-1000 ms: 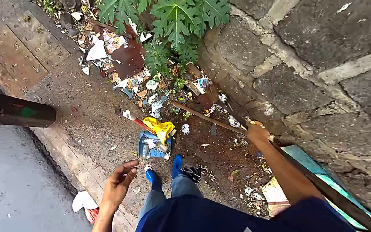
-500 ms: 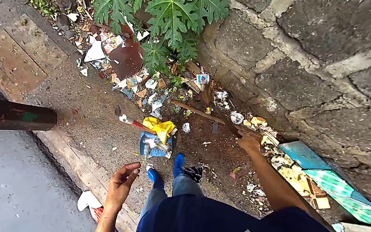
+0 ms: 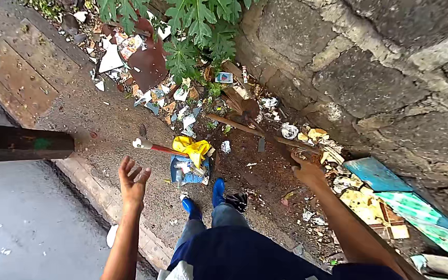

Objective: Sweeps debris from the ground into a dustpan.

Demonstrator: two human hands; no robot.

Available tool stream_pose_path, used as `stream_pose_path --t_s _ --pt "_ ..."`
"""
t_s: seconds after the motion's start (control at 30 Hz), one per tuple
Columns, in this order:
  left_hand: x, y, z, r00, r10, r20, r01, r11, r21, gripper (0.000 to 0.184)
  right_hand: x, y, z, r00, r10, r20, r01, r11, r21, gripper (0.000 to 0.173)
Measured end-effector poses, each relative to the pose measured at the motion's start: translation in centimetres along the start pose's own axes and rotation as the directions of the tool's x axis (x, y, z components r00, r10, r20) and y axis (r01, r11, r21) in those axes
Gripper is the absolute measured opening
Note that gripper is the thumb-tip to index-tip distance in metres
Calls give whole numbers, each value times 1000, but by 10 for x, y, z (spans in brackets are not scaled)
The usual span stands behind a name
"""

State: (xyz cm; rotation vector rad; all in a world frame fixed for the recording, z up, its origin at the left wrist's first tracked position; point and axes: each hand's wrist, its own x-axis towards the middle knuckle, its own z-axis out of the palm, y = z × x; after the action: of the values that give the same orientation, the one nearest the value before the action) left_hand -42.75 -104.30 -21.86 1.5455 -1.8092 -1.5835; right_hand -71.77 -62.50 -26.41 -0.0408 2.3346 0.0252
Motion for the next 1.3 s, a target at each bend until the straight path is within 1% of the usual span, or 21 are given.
stream_pose_path --t_s 0.07,0.1,0.17,0.27,0.33,0.4,0.43,0.47,0.53,0.6,0.67,0.7,0.77,0.87,0.93,1.0,1.07,1.13,1.2,1.23,1.3 --pt "15 2 8 1000 1 -12 -2 1000 -24 88 -38 50 1 999 -35 -27 38 992 122 55" --pt "23 4 11 1000 7 -10 -7 999 -37 92 -62 74 2 999 -23 -36 29 984 177 55" --pt "39 5 16 1000 14 -4 -14 998 -54 96 -114 109 3 996 80 -48 -68 974 216 54" --pt "60 3 24 999 1 35 1 998 -61 84 -173 142 14 956 275 -104 -242 936 254 51" --pt "71 2 33 999 1 54 2 998 -59 78 -183 141 24 899 424 -112 -382 882 275 50" --pt "82 -4 37 999 33 41 -31 999 -31 81 -161 132 48 847 525 -82 -477 820 316 48" --pt "86 -10 38 999 44 31 -43 999 -13 81 -142 131 63 835 547 -57 -494 791 360 44" --pt "87 -14 39 999 40 31 -40 999 8 78 -125 132 77 838 545 -22 -497 779 382 42" --pt "87 -17 43 998 -15 56 13 999 35 68 -112 131 86 880 474 45 -455 810 369 44" --pt "90 -25 45 994 -40 100 37 999 29 59 -130 141 84 925 379 19 -349 831 433 48" --pt "91 -39 47 993 -18 120 13 999 35 42 -160 160 75 934 357 -37 -293 819 494 48" --pt "91 -44 50 991 -6 130 0 999 46 37 -171 166 67 928 368 -55 -293 815 499 49" --pt "91 -48 54 991 16 129 -24 997 67 35 -178 160 55 904 420 -80 -341 820 460 49" --pt "95 -51 53 993 31 115 -43 994 103 32 -145 122 65 904 418 -85 -356 849 392 48" --pt "97 -58 50 994 42 101 -53 993 108 32 -110 100 76 935 354 -13 -323 868 377 47" --pt "99 -62 40 996 64 64 -71 991 109 31 -97 89 67 970 237 49 -239 904 356 48" --pt "100 -67 24 998 65 -21 -64 995 71 30 -102 94 36 994 112 10 -109 927 359 48" --pt "95 -75 5 993 64 -95 -63 998 17 32 -105 97 -6 997 34 -69 -9 942 334 48" --pt "85 -77 -8 987 55 -151 -61 997 -40 31 -89 79 -50 990 34 -136 -5 979 203 47" --pt "79 -78 -14 982 53 -182 -66 996 -66 28 -75 62 -65 984 36 -175 -10 989 145 47" --pt "67 -80 -24 967 35 -253 -67 991 -119 23 -35 15 -79 973 99 -207 -87 994 67 49"
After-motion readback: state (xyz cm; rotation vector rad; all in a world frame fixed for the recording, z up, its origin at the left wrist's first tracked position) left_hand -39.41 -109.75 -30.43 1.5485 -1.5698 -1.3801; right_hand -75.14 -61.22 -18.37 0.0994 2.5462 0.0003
